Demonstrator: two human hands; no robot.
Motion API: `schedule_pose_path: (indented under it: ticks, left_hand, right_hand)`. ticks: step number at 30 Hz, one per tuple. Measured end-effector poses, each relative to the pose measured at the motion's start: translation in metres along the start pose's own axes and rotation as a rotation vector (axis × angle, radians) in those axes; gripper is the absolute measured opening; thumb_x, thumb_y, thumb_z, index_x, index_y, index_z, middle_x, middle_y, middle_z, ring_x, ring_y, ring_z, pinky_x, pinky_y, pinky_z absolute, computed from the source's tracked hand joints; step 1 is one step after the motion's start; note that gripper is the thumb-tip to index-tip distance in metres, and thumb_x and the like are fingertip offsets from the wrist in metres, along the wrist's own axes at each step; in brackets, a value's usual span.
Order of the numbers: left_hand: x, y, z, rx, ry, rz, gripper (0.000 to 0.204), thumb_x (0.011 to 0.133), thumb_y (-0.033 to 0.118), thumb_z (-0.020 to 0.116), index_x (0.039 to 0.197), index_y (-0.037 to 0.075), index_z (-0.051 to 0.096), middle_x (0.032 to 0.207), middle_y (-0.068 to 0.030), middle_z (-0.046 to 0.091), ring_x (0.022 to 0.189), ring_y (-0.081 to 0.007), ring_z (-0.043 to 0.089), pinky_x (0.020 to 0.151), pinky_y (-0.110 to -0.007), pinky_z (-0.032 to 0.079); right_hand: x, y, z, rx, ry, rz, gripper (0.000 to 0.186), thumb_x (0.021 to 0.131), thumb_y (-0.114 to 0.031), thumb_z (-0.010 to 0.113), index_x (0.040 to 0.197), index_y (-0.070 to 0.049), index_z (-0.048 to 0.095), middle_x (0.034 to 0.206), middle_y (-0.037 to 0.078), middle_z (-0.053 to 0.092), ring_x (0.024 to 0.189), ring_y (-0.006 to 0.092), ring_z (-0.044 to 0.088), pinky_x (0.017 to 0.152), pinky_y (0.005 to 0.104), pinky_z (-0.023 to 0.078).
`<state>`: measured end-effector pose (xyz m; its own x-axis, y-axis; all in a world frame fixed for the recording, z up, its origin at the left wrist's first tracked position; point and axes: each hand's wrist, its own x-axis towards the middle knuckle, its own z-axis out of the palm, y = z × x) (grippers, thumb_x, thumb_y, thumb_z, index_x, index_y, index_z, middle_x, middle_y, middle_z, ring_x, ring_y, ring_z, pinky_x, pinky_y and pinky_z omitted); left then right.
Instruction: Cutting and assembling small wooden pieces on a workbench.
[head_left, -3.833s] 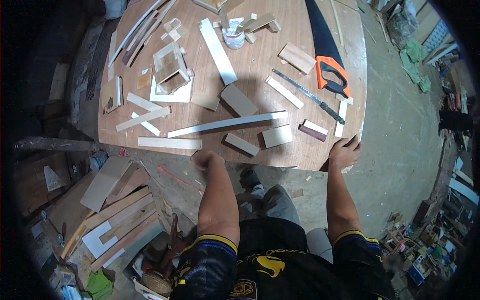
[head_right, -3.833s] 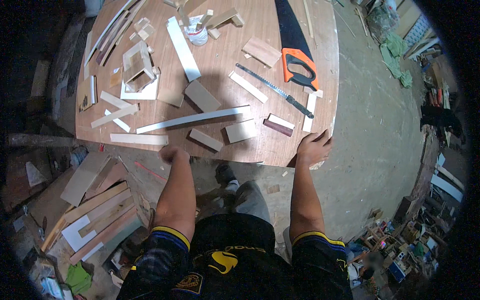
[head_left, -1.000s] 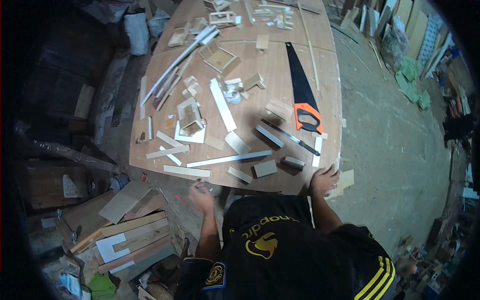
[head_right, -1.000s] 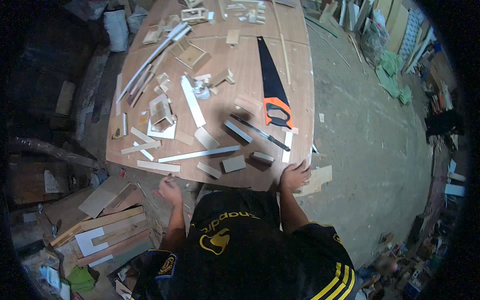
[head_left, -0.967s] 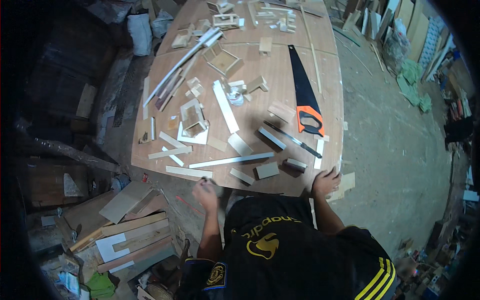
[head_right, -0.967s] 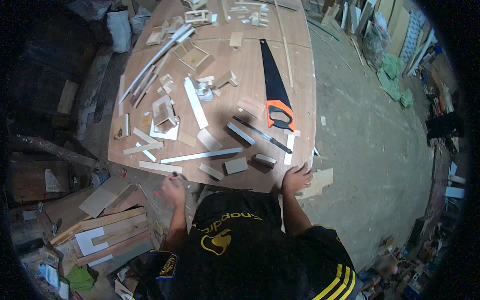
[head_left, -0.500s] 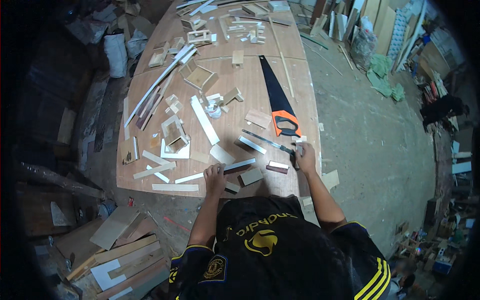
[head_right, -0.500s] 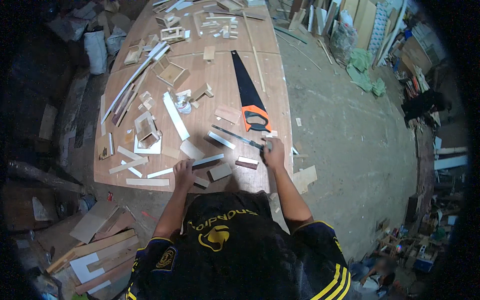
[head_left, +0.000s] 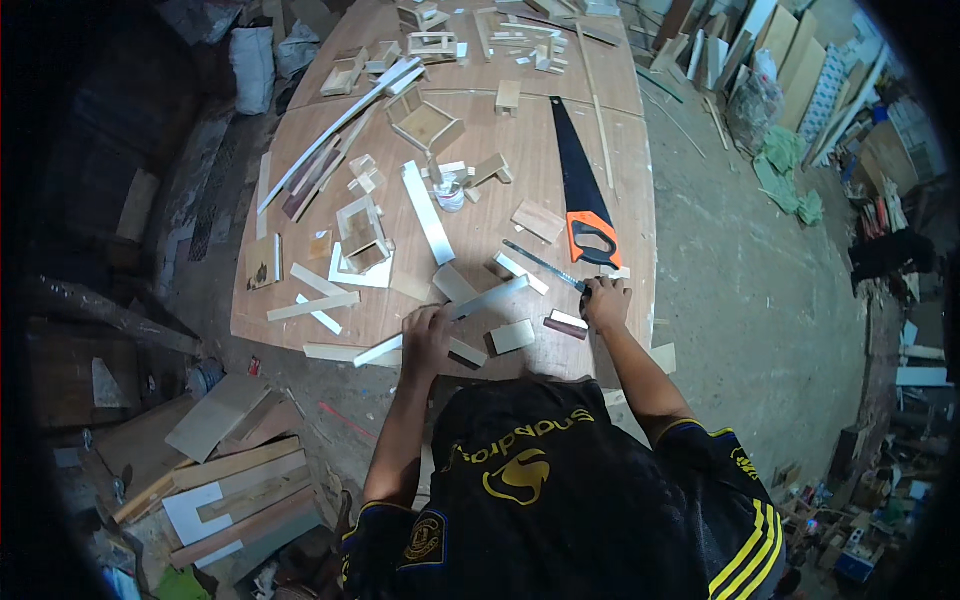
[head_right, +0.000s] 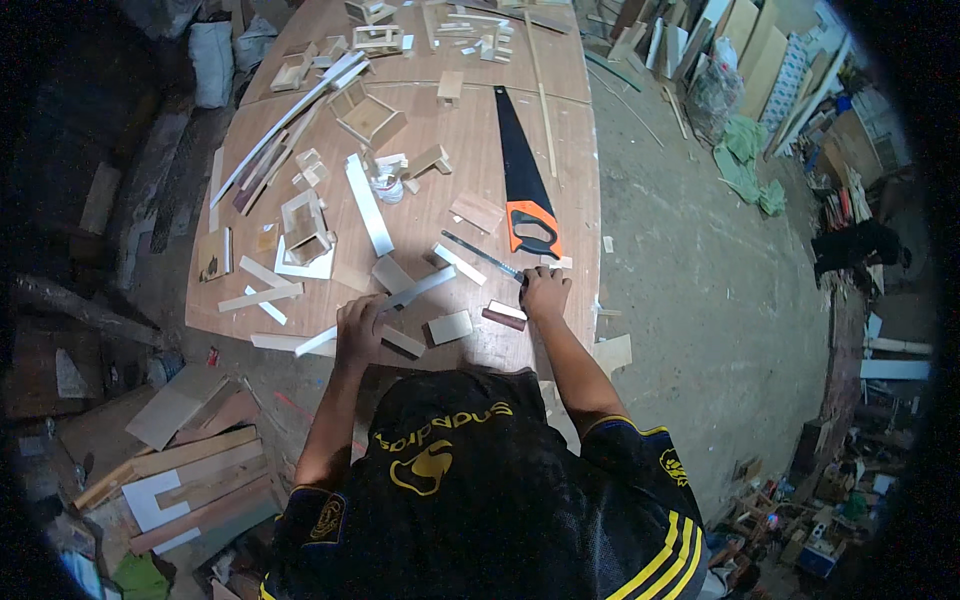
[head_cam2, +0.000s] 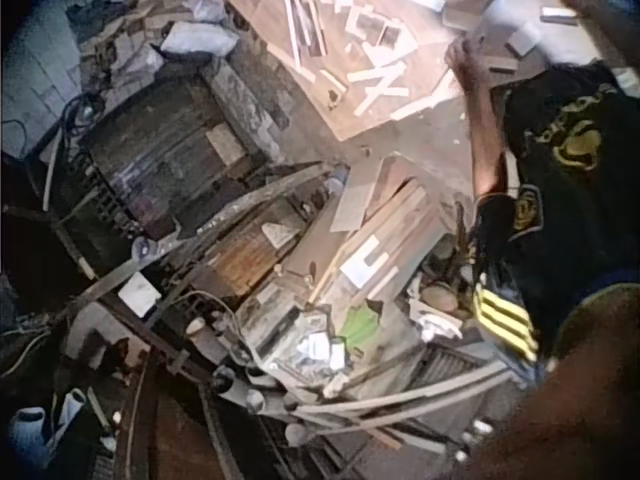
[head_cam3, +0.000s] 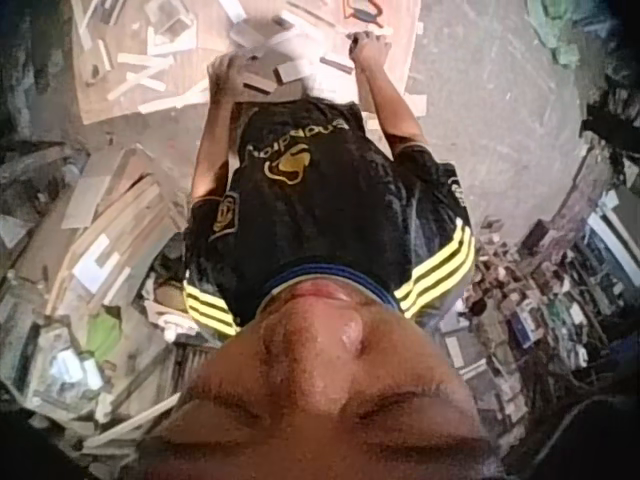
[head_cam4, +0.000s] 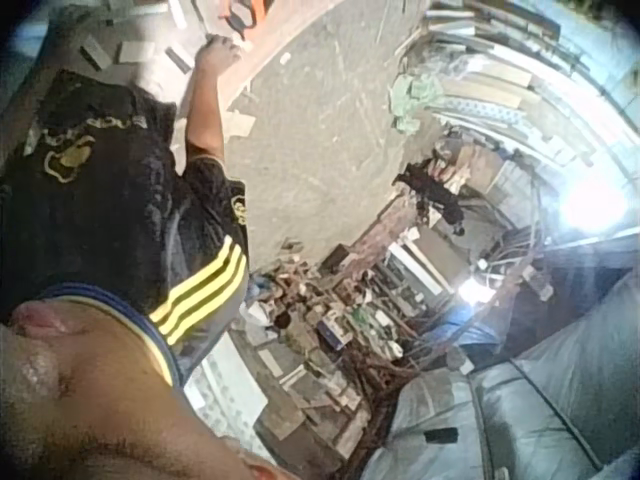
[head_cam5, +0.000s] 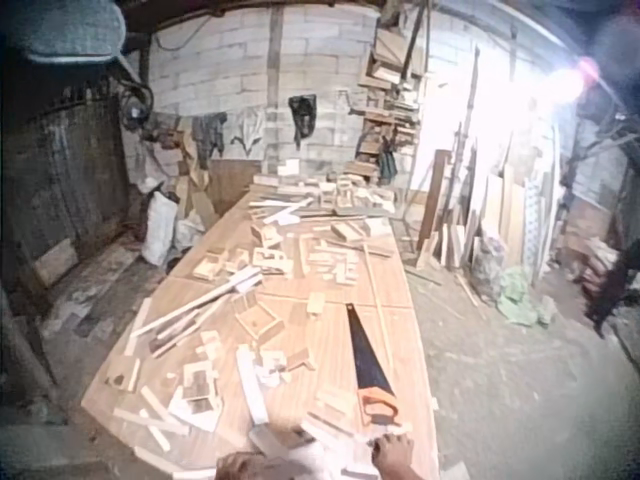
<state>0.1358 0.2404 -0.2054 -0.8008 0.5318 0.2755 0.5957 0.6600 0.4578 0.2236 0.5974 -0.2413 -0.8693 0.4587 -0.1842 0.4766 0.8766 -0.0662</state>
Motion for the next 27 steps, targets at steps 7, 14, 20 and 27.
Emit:
schedule_pose_path:
  ticks: [7, 14, 20, 27]
  left_hand:
    - [0.000, 0.033, -0.056, -0.038, 0.006, -0.183, 0.035, 0.094, 0.017, 0.057, 0.127, 0.008, 0.057, 0.102, -0.0140, 0.060, 0.096, -0.0342, 0.059, 0.082, -0.045, 0.046]
    - [-0.007, 0.035, -0.075, -0.363, 0.046, -0.465, 0.037, 0.100, 0.022, 0.050, 0.124, -0.006, 0.054, 0.108, -0.0281, 0.062, 0.101, -0.0425, 0.063, 0.082, -0.045, 0.051]
    - [-0.004, 0.035, -0.098, -0.376, -0.087, -0.589, 0.039, 0.098, 0.024, 0.057, 0.122, -0.006, 0.055, 0.102, -0.0265, 0.065, 0.098, -0.0393, 0.066, 0.080, -0.041, 0.052]
    - [-0.015, 0.031, -0.088, -0.453, 0.032, -0.561, 0.033, 0.097, 0.022, 0.058, 0.119, -0.003, 0.051, 0.091, -0.0223, 0.066, 0.082, -0.0327, 0.068, 0.072, -0.038, 0.052]
  right_hand:
    - [0.004, -0.005, 0.001, 0.047, 0.110, -0.099, 0.026, 0.081, -0.026, 0.062, 0.105, -0.018, 0.069, 0.110, 0.004, 0.065, 0.104, 0.0276, 0.056, 0.088, 0.0477, 0.040]
    - [-0.009, -0.033, -0.034, 0.436, 0.090, -0.150, 0.032, 0.082, -0.033, 0.063, 0.105, -0.011, 0.066, 0.098, 0.012, 0.063, 0.085, 0.0345, 0.064, 0.073, 0.0426, 0.052]
    - [-0.015, -0.054, -0.057, 0.609, 0.023, -0.215, 0.028, 0.084, -0.025, 0.064, 0.107, -0.009, 0.065, 0.100, 0.013, 0.063, 0.090, 0.0343, 0.064, 0.078, 0.0421, 0.052]
    - [0.004, -0.117, -0.020, 0.735, -0.008, -0.423, 0.029, 0.084, -0.021, 0.067, 0.108, -0.005, 0.064, 0.104, 0.021, 0.061, 0.098, 0.0383, 0.060, 0.085, 0.0434, 0.049]
